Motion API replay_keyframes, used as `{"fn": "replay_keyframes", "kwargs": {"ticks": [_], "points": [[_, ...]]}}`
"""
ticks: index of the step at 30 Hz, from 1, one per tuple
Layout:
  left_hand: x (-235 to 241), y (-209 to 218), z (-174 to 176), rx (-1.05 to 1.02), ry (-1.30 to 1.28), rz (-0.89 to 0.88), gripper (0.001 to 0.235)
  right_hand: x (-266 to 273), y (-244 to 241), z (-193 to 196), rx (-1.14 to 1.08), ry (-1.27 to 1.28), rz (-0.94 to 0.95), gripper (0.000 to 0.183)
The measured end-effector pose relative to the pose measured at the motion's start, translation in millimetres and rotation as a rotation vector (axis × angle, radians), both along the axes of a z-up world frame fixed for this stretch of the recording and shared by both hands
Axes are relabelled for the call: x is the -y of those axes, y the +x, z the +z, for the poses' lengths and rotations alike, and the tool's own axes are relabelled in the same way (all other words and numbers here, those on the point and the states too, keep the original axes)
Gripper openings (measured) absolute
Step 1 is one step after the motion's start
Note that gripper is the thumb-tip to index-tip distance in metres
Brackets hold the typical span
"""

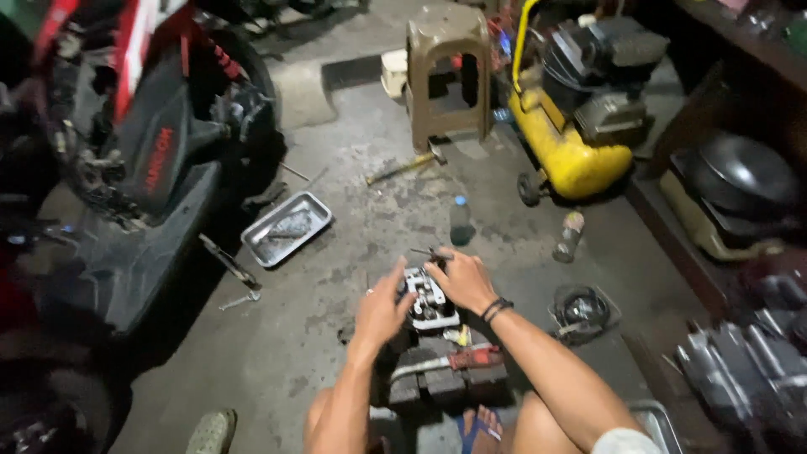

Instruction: The person sits on the floor and uses a screwdriver to tighten screws on a small engine cylinder head clamped in a vise. They adjust the part and continue tightening the screws throughout the video.

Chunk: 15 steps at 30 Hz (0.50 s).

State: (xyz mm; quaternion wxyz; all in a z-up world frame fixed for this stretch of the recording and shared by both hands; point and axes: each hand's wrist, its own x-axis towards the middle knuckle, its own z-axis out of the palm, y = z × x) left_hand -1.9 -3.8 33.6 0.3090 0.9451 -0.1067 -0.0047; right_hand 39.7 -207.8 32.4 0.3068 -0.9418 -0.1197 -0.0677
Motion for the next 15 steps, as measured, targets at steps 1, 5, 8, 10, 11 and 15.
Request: {"fn": "replay_keyframes", "kwargs": {"ticks": [1,5,8,10,11,15], "points": [[4.1,-3.1,3.2,-0.011,0.003,-0.003,0.067,2.6,-2.1,-3.4,-0.011,0.003,-0.003,0.036],[7.3,2.3,-1.8,0.079,0.034,0.047,0.059,6.2,5.9,-15.9,0.042,-0.023,0.011,0.036],[1.7,14.4,-34.4,0.14,0.134,0.024,0.044,8.8,9.6,-28.1,0.121,-0.016,0.03,0.03],[-1.2,18.9,-49.3,0.17,0.155,0.017,0.038,8.4,9.8,-29.9,0.187,-0.019,0.045,0.025],[-1.6,20.0,-51.9,0.181,0.143,0.018,0.036,7.3,9.8,-28.3,0.223,0.0,0.044,0.024],[-2.2,19.8,-49.8,0.191,0.116,0.016,0.035,7.3,13.9,-25.4,0.348,-0.027,0.005,0.017]]}}
